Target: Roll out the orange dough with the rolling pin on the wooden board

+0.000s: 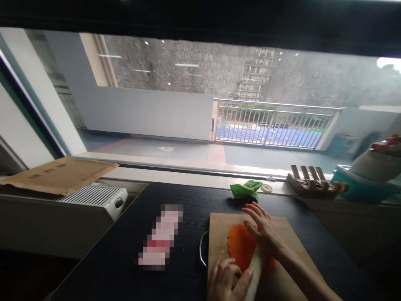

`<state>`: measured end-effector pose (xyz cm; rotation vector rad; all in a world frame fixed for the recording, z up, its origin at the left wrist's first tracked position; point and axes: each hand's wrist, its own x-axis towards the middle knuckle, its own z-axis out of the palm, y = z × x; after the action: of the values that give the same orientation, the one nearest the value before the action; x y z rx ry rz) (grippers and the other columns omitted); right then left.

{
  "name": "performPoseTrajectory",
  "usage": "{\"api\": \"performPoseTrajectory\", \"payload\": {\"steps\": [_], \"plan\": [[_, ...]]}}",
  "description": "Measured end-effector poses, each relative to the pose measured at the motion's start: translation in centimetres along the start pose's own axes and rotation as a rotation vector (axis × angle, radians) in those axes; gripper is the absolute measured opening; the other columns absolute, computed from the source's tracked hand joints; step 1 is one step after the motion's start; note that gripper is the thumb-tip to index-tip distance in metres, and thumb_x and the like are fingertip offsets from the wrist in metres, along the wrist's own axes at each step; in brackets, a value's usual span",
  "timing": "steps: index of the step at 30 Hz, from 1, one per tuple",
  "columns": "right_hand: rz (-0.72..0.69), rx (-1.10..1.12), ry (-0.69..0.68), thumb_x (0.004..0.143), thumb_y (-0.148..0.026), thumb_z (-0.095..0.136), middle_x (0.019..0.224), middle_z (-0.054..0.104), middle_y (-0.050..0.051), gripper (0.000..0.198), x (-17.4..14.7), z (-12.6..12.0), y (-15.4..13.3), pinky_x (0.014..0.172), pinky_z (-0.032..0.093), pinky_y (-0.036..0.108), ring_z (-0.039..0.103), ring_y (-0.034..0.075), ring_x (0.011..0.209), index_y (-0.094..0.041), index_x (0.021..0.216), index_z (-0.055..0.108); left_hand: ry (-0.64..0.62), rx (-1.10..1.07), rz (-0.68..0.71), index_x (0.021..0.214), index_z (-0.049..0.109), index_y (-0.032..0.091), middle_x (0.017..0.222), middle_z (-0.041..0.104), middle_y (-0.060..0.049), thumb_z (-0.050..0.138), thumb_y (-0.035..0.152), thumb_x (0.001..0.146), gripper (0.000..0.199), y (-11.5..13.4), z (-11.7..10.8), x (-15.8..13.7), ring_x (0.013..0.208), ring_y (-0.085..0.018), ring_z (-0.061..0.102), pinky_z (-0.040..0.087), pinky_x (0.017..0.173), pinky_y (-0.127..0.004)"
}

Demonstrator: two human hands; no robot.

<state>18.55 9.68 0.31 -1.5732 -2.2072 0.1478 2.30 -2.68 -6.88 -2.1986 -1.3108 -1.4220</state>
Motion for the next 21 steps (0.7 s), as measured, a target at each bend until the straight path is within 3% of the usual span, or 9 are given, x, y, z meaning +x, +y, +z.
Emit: {"api": "performPoseTrajectory", "payload": {"steps": [2,7,11,16,18,21], "plan": [[0.006,-0.021,-0.006,0.088,-0.038,0.042,0.134,0.05,0.006,0.04,1.8,0.6,-1.5,0.107,0.028,0.038,0.031,0.022,0.133,-0.02,0.122,0.055,0.034,-0.055,-0.022,0.117,0.058,0.023,0.083,0.06,-0.005,0.041,0.045,0.09,0.039,-0.3,0.0,0.3,0.092,-0.023,0.061,0.052,0.084,-0.041],[-0.107,-0.051,-0.105,0.085,-0.042,0.049,0.134,0.049,0.006,0.048,5.6,1.8,-5.5,0.108,0.024,0.039,0.027,0.023,0.135,-0.021,0.128,0.05,0.074,-0.063,-0.092,0.117,0.056,0.018,0.093,0.057,-0.008,0.047,0.019,0.081,0.037,-0.6,-0.5,0.9,0.098,-0.024,0.057,0.052,0.082,-0.037],[-0.119,-0.051,-0.162,0.087,-0.042,0.047,0.135,0.05,0.006,0.044,2.4,0.5,-2.7,0.108,0.025,0.043,0.026,0.025,0.135,-0.022,0.126,0.054,-0.014,-0.045,-0.052,0.115,0.058,0.023,0.086,0.055,-0.006,0.048,0.012,0.074,0.043,0.2,-1.1,1.3,0.095,-0.023,0.057,0.051,0.085,-0.041],[-0.284,-0.013,-0.18,0.094,-0.046,0.033,0.139,0.045,-0.003,0.038,-4.2,-2.1,2.9,0.11,0.021,0.045,0.021,0.022,0.138,-0.036,0.126,0.052,-0.143,-0.033,0.003,0.111,0.059,0.024,0.086,0.058,-0.004,0.053,0.015,0.074,0.039,0.8,-2.3,1.9,0.093,-0.023,0.059,0.048,0.092,-0.048],[-0.269,-0.019,-0.165,0.095,-0.043,0.032,0.139,0.046,-0.003,0.037,-4.8,-2.4,2.9,0.11,0.02,0.046,0.022,0.022,0.137,-0.037,0.126,0.052,-0.193,-0.057,0.01,0.115,0.057,0.024,0.092,0.059,-0.005,0.057,0.019,0.076,0.039,0.8,-3.0,2.3,0.097,-0.023,0.059,0.051,0.09,-0.044],[-0.166,-0.046,-0.168,0.096,-0.039,0.03,0.135,0.05,-0.001,0.038,-2.1,-2.0,0.7,0.111,0.018,0.044,0.021,0.022,0.137,-0.032,0.123,0.056,-0.158,-0.063,-0.107,0.122,0.053,0.022,0.105,0.059,-0.008,0.054,0.019,0.083,0.039,0.9,-3.6,2.8,0.105,-0.021,0.057,0.053,0.088,-0.036]]}}
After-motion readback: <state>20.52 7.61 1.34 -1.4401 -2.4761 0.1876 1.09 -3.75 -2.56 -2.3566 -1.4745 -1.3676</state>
